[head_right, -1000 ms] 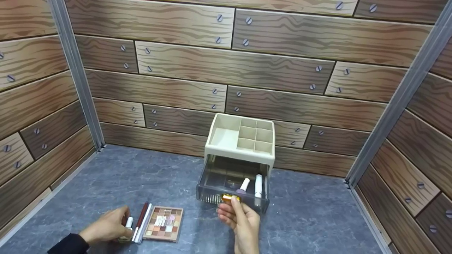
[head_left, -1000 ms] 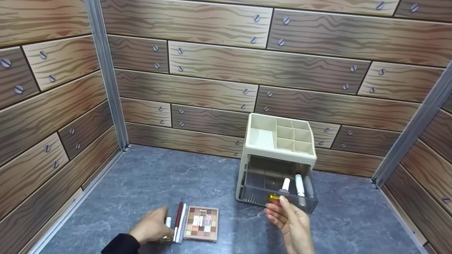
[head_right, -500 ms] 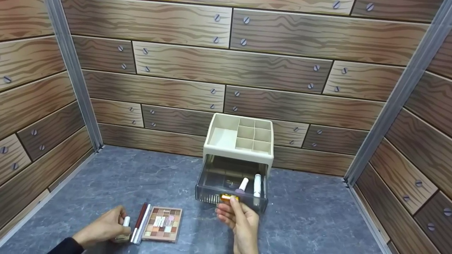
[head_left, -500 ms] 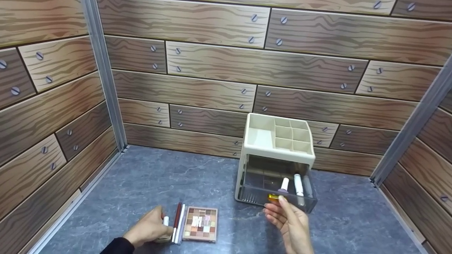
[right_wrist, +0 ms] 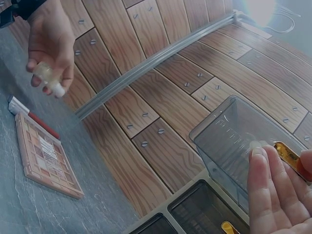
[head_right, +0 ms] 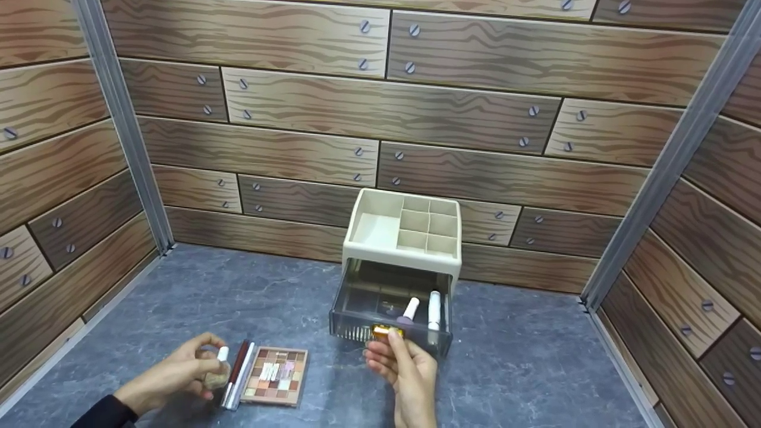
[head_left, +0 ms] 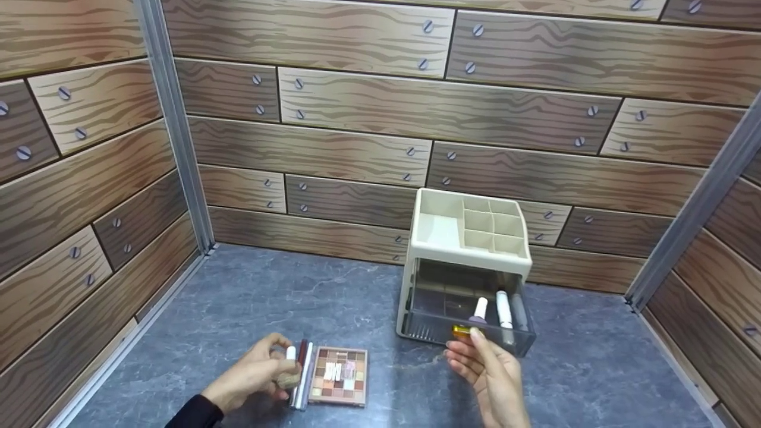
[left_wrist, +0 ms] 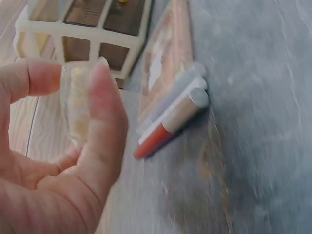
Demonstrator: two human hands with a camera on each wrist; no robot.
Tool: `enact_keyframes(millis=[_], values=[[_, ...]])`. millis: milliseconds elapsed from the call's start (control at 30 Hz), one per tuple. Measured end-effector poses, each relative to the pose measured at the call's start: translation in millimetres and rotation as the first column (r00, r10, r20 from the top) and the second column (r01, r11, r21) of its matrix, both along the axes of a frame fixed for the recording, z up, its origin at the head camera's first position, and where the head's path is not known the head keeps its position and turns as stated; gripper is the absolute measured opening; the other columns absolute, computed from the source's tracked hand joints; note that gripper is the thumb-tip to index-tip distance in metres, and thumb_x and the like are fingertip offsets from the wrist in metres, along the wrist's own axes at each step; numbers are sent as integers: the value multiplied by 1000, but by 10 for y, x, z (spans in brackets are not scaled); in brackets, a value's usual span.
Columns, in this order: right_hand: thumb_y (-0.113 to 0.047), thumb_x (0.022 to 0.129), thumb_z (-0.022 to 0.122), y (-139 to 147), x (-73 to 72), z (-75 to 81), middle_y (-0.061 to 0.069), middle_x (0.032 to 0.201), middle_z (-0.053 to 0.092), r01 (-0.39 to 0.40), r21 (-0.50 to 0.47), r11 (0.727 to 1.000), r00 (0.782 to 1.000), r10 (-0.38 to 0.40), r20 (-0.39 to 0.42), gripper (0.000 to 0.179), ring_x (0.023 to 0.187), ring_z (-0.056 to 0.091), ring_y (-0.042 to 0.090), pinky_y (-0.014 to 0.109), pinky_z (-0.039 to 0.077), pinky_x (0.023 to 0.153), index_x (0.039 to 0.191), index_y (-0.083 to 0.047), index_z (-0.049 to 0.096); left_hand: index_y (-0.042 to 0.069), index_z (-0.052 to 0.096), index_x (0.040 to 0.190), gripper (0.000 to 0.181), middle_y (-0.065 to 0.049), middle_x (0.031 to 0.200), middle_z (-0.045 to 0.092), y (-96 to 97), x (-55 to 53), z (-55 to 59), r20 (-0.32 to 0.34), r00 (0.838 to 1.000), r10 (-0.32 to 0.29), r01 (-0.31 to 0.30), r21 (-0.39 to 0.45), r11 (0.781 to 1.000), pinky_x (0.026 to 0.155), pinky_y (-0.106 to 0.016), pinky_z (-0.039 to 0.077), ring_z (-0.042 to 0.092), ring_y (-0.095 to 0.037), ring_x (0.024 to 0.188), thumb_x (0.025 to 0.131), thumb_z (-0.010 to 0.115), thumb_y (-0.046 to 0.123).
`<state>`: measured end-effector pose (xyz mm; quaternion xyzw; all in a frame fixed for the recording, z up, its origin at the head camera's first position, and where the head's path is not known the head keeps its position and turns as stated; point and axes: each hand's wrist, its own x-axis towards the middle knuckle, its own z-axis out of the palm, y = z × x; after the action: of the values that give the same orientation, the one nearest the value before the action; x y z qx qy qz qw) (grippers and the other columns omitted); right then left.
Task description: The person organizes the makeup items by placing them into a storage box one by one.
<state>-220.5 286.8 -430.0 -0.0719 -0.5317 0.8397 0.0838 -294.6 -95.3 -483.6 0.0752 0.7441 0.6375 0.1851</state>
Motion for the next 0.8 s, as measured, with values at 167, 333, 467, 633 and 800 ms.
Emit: enact_keyframes(millis=[167,333,467,633,800], values=[[-23,111,53,3,-7,12,6,87,79,0,-5,1000,1000,0,-3,31,81,78,16,26,64,79,97,-6,76,-1,46,133,50,-13,99,65,8,-26,99,10,996,-92,90,139,986,64,-31,64,69,-22,82,93,74,10],[-22,111,53,-3,-7,1,6,87,79,-3,-10,1000,1000,3,-5,31,81,78,16,26,64,79,97,-7,76,-1,48,141,56,-14,103,70,15,-34,182,3,992,-125,120,242,963,76,-35,66,73,-22,88,96,76,14],[-22,111,53,-7,-8,-15,6,87,79,-12,-7,1000,1000,12,-14,31,82,78,16,26,64,79,97,-7,76,0,50,144,55,-15,110,72,29,-30,243,-3,993,-118,113,285,952,79,-34,66,73,-21,91,97,75,14],[-22,111,53,-5,-8,-8,6,87,79,-11,-10,1000,1000,11,-10,30,82,78,16,26,64,79,98,-6,75,-2,44,151,60,-17,115,72,65,-30,314,-5,993,-122,118,305,945,84,-36,65,73,-22,96,100,72,13],[-22,111,53,0,-6,-4,6,88,79,-5,7,1000,1000,5,0,30,82,78,16,25,64,79,99,-6,74,-8,33,157,67,-21,119,70,112,-21,413,-13,989,-147,143,329,933,88,-36,64,74,-25,98,102,68,11]])
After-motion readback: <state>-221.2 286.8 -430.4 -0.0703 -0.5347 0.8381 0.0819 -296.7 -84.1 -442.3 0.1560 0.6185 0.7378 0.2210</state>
